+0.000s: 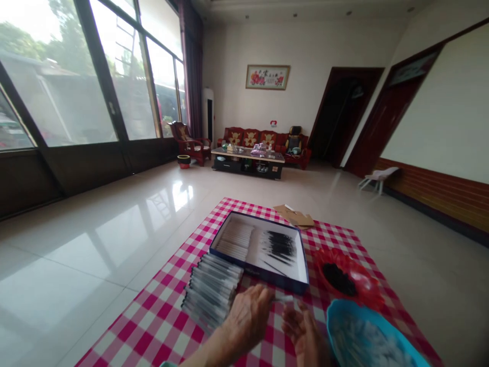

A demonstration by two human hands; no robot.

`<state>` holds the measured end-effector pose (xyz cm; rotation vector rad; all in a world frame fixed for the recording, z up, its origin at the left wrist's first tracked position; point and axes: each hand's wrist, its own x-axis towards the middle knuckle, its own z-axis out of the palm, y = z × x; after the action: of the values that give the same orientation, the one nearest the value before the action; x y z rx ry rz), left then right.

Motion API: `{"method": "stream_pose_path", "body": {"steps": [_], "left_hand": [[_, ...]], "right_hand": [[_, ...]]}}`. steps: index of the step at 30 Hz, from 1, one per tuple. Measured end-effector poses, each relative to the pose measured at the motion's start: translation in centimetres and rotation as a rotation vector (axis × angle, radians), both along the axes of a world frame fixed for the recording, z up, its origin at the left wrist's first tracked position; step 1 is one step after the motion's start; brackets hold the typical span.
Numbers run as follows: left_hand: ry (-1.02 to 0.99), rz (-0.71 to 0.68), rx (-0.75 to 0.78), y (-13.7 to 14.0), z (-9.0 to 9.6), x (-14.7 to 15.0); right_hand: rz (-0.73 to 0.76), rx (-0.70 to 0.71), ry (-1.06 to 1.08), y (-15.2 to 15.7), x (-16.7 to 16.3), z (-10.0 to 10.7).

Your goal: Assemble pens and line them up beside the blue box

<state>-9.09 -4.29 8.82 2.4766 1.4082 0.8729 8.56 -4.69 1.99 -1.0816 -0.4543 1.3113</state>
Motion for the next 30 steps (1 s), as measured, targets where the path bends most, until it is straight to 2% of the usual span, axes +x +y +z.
{"method": "stream_pose_path", "body": {"steps": [4,8,11,14,20,30], "left_hand": [[0.089,0.056,0.060,2.8,2.4,-5.7],[0.139,0.107,0.100,5.8,2.4,-11.0],[0.131,0.074,0.120,6.0,2.0,-13.7],[0.138,0.058,0.145,4.4,1.5,-15.5],[0.119,0.077,0.136,1.1,0.2,-16.8],[0.133,0.068,0.171,1.8,-1.3,-14.7]], "right_hand": [[-0.004,-0.010,-0.016,0.2,0.0,-1.2],[-0.011,0.038,-0.044,0.3,-0.2,-1.9],[-0.002,0.045,-0.060,0.3,-0.2,-2.2],[0.015,0.042,-0.072,0.3,0.0,-2.4],[0.049,0.043,-0.092,0.2,0.1,-2.5],[0.057,0.056,-0.126,-0.1,0.0,-2.1]]}}
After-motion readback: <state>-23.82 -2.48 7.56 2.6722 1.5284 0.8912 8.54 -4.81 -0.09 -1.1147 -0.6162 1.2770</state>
